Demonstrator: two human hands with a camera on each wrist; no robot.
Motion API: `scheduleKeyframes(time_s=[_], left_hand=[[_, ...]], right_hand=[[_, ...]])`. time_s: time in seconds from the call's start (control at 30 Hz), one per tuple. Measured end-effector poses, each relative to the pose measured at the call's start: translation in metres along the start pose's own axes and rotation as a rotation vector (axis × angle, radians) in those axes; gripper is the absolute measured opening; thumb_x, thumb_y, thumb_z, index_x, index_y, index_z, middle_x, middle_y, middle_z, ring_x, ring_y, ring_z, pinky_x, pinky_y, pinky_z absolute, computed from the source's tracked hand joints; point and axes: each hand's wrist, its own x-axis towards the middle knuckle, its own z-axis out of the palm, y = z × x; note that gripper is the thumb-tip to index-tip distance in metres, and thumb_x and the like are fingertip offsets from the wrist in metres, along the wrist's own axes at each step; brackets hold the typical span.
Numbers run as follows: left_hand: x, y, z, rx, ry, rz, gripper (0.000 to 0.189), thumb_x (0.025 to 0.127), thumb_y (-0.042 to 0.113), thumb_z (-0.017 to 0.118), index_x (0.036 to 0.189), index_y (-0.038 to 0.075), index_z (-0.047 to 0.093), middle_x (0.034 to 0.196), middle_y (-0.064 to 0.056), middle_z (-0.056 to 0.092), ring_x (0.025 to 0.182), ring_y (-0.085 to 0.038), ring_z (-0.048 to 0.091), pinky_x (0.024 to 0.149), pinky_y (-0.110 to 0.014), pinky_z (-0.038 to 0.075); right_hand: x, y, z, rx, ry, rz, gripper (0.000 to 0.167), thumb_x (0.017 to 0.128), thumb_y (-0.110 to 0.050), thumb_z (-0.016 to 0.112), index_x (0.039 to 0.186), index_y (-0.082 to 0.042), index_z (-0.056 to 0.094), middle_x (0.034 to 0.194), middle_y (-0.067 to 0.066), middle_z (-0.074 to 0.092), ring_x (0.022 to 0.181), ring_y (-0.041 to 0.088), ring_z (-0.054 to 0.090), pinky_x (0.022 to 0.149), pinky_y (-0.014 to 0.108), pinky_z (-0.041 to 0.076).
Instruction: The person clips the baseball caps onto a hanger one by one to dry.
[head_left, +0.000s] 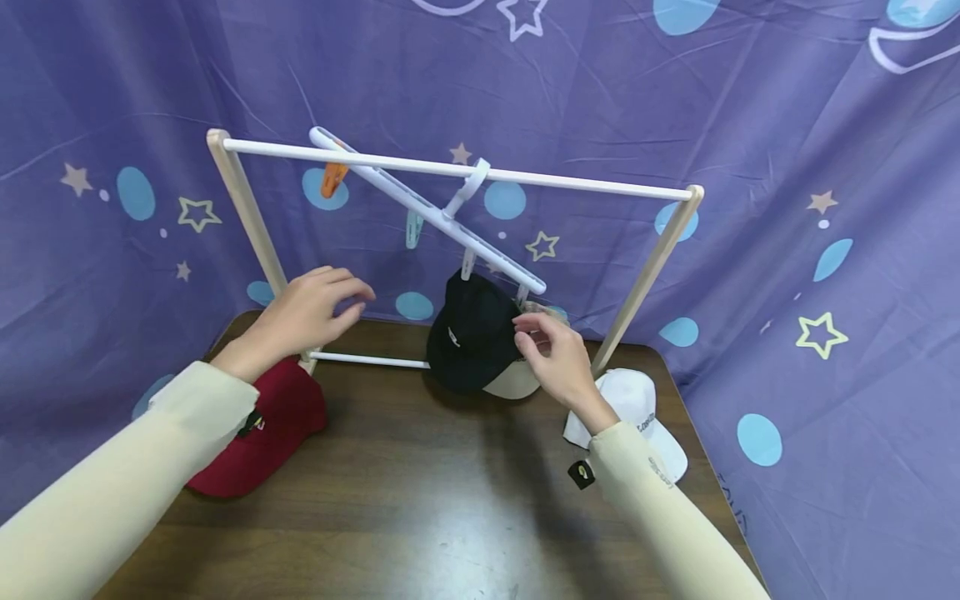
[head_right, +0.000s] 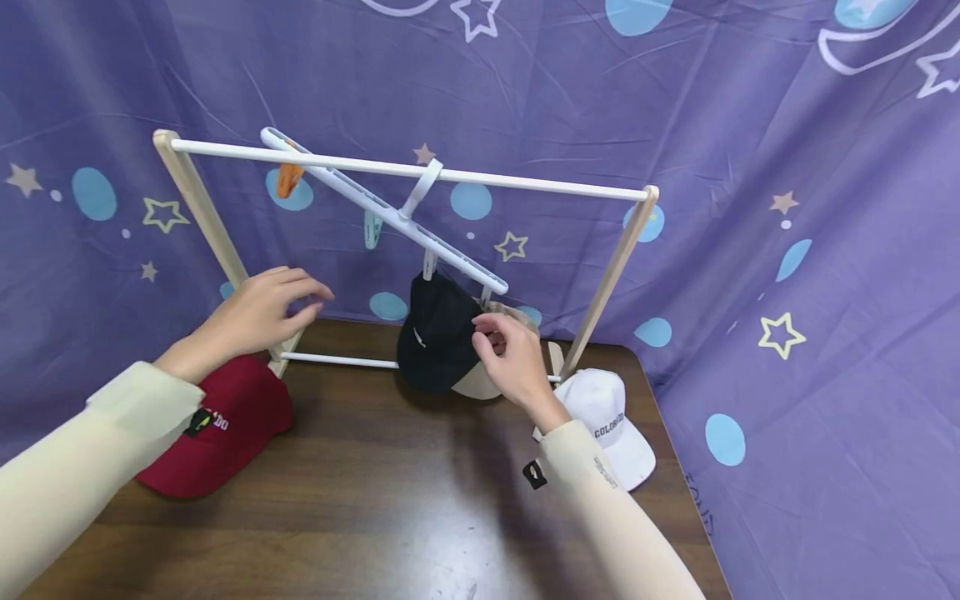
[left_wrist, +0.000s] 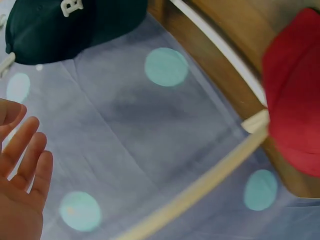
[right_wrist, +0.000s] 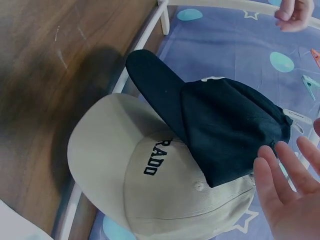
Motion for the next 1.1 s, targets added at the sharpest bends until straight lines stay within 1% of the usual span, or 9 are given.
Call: scheduleKeyframes(time_s=[0.1, 0.2, 0.33, 0.43, 0.57, 0.67, 0.77, 0.87, 1.1], left_hand=[[-0.014, -0.01, -0.001, -0.022, 0.002, -0.051, 0.016, 0.097, 0.008, 0.073, 0.111, 0.014, 0.079, 0.107, -0.003, 0.075, 0.102, -0.027, 0.068, 0.086, -0.05, 0.055], [-0.026, -0.022, -0.001, -0.015, 0.009, -0.091, 0.017, 0.098, 0.008, 0.072, 0.112, 0.014, 0.079, 0.106, -0.003, 0.075, 0.098, -0.025, 0.068, 0.082, -0.048, 0.054], [-0.042, -0.038, -0.001, -0.001, 0.01, -0.158, 0.016, 0.099, 0.011, 0.072, 0.113, 0.015, 0.079, 0.103, -0.001, 0.075, 0.093, -0.022, 0.07, 0.078, -0.046, 0.054], [-0.054, -0.049, 0.001, -0.019, -0.016, -0.218, 0.017, 0.099, 0.013, 0.071, 0.115, 0.016, 0.078, 0.102, -0.001, 0.075, 0.092, -0.023, 0.071, 0.077, -0.047, 0.054], [-0.07, -0.065, 0.005, -0.058, -0.063, -0.278, 0.018, 0.102, 0.019, 0.07, 0.119, 0.016, 0.077, 0.106, -0.005, 0.076, 0.099, -0.03, 0.071, 0.084, -0.054, 0.052], [-0.083, -0.077, 0.008, -0.084, -0.082, -0.312, 0.02, 0.105, 0.022, 0.069, 0.121, 0.012, 0.076, 0.114, -0.013, 0.076, 0.109, -0.038, 0.069, 0.09, -0.06, 0.05], [-0.095, -0.089, 0.013, -0.103, -0.098, -0.355, 0.025, 0.107, 0.024, 0.066, 0.124, 0.009, 0.075, 0.124, -0.021, 0.073, 0.116, -0.045, 0.065, 0.094, -0.065, 0.047], [-0.104, -0.1, 0.017, -0.117, -0.119, -0.397, 0.028, 0.108, 0.026, 0.063, 0.127, 0.008, 0.074, 0.128, -0.024, 0.07, 0.12, -0.047, 0.063, 0.096, -0.066, 0.046], [-0.12, -0.114, 0.026, -0.123, -0.154, -0.43, 0.032, 0.11, 0.031, 0.059, 0.127, 0.007, 0.072, 0.13, -0.026, 0.069, 0.123, -0.05, 0.06, 0.098, -0.068, 0.044]], right_hand=[[-0.005, 0.001, -0.001, 0.001, -0.025, 0.012, 0.026, 0.103, -0.016, 0.067, 0.127, -0.008, 0.073, 0.115, 0.007, 0.077, 0.097, 0.02, 0.077, 0.086, 0.039, 0.062], [-0.009, 0.004, 0.0, 0.009, -0.039, 0.028, 0.028, 0.103, -0.016, 0.068, 0.129, -0.007, 0.072, 0.116, 0.008, 0.077, 0.099, 0.021, 0.078, 0.087, 0.04, 0.062], [-0.014, 0.01, 0.004, 0.065, -0.078, 0.061, 0.031, 0.104, -0.015, 0.067, 0.133, -0.004, 0.069, 0.12, 0.013, 0.076, 0.103, 0.025, 0.076, 0.09, 0.042, 0.061], [-0.019, 0.012, 0.009, 0.108, -0.109, 0.086, 0.033, 0.105, -0.015, 0.066, 0.135, -0.003, 0.067, 0.122, 0.016, 0.074, 0.106, 0.026, 0.074, 0.092, 0.043, 0.06], [-0.027, 0.014, 0.019, 0.122, -0.122, 0.109, 0.034, 0.105, -0.016, 0.067, 0.136, -0.004, 0.066, 0.123, 0.014, 0.074, 0.107, 0.025, 0.074, 0.093, 0.042, 0.06], [-0.032, 0.015, 0.027, 0.138, -0.131, 0.124, 0.034, 0.105, -0.018, 0.067, 0.137, -0.005, 0.066, 0.124, 0.014, 0.074, 0.108, 0.025, 0.074, 0.095, 0.042, 0.059], [-0.035, 0.015, 0.035, 0.165, -0.141, 0.134, 0.035, 0.106, -0.018, 0.067, 0.137, -0.004, 0.065, 0.124, 0.015, 0.074, 0.108, 0.026, 0.074, 0.095, 0.044, 0.059], [-0.037, 0.015, 0.043, 0.191, -0.139, 0.144, 0.034, 0.105, -0.017, 0.067, 0.137, -0.004, 0.065, 0.123, 0.017, 0.074, 0.108, 0.028, 0.074, 0.094, 0.041, 0.058], [-0.044, 0.014, 0.059, 0.217, -0.142, 0.159, 0.034, 0.104, -0.015, 0.068, 0.136, -0.003, 0.066, 0.122, 0.017, 0.074, 0.108, 0.027, 0.074, 0.093, 0.034, 0.057]])
